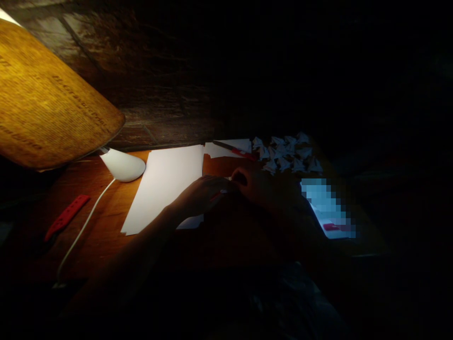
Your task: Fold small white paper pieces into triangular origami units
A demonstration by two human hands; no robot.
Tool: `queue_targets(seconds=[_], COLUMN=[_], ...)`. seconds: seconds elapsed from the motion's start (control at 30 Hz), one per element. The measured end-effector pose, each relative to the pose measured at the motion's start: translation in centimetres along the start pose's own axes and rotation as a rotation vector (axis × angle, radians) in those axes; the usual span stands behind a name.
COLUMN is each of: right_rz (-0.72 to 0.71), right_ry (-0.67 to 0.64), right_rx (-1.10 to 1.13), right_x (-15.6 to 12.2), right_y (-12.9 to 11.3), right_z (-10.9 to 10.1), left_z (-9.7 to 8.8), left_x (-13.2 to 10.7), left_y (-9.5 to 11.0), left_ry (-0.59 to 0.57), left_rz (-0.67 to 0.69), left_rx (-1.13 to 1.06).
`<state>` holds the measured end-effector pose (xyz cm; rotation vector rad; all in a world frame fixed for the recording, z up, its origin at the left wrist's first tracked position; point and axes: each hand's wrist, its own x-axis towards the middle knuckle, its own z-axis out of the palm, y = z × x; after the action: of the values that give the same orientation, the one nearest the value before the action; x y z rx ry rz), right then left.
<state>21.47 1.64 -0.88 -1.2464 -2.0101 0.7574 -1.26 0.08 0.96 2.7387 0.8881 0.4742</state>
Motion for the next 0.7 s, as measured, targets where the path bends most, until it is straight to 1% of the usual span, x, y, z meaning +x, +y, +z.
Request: queue_targets(seconds=[0.17,0.33,0.43,0.6,0.7], right_rz=[0.022,-0.053,-0.064,-0.157,-0.195], right_ry=[-0.013,0.004,-0.004,-0.092,-0.13], right_rx=[-0.018,-0.033,-0.022,0.017,0.012], right_x=[0.3,0.7,0.8,0.8,0.8], right_y=[0.2,0.5,0.5,0.8,1.2], right_z=[0.0,-0.2,-0.7,-1.6,-1.9], left_z=[0.1,0.2,0.1,0.0,0.0], left_x=[-0.1,-0.1,-0.1,-0.1,-0.1], left_y=[-0.1,0.0,0.0,-0.1,-0.1], left_ry=[-0.015,-0.038,-0.045,-0.048,-0.056], left_rz=[-0.023,-0.058,-0.066,-0.051,-0.057], left_rx=[-0.026,0.02,0.018,0.031,0.028])
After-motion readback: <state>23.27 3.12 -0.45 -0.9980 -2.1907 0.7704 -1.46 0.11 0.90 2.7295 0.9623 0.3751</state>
